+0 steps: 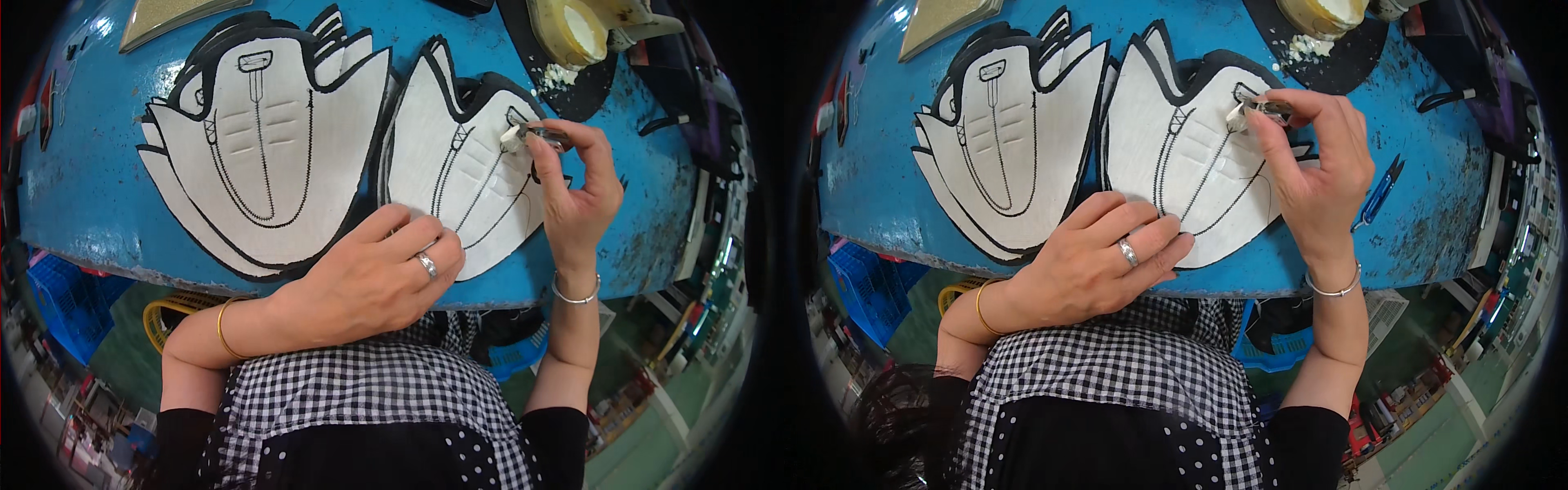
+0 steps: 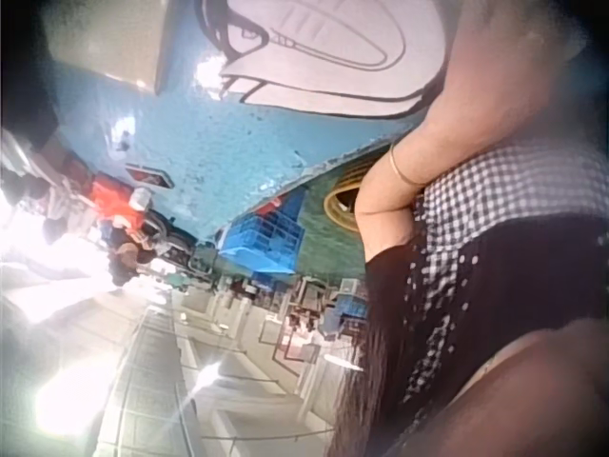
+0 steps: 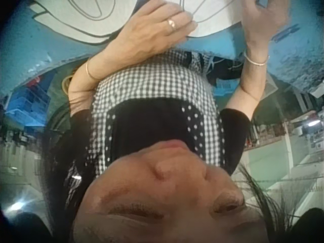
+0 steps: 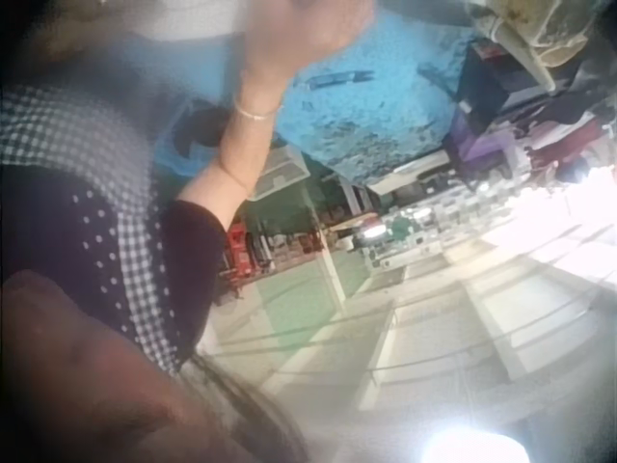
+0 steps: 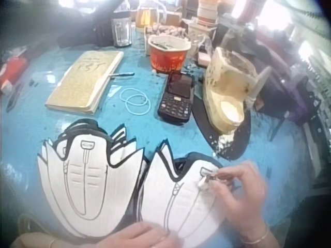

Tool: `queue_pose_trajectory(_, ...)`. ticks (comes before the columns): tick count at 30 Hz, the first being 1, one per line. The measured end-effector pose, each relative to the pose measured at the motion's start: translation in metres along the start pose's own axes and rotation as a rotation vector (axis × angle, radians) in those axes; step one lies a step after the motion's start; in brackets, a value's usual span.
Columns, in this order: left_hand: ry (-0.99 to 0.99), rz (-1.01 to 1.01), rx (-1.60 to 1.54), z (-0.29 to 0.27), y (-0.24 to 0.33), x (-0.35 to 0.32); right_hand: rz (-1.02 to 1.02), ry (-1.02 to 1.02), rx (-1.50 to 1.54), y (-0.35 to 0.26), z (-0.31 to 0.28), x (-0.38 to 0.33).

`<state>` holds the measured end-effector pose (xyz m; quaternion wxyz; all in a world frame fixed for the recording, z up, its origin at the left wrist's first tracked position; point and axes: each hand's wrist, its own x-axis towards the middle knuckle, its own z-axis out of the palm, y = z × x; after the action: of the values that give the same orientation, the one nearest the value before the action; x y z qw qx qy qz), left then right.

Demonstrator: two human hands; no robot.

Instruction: Applying glue to shoe tongue components and preparing materials.

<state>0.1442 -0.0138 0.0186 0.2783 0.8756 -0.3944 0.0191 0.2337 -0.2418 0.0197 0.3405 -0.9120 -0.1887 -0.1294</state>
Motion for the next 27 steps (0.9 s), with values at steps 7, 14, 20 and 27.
queue_pose_trajectory(7, -0.093, -0.024, -0.058, -0.017, 0.003, 0.003, -0.376, -0.210, -0.062, -0.015, -0.014, -0.012)
queue_pose_trajectory(14, -0.197, -0.032, -0.200, -0.032, 0.001, 0.009, 0.203, 0.250, 0.370, 0.039, -0.034, 0.052)
queue_pose_trajectory(20, -0.136, -0.019, -0.245, -0.029, 0.006, 0.015, 0.134, 0.133, 0.214, 0.114, -0.034, 0.106)
queue_pose_trajectory(27, 0.327, 0.043, 0.016, -0.084, 0.008, 0.011, -0.173, 0.101, -0.303, 0.080, -0.050, 0.103)
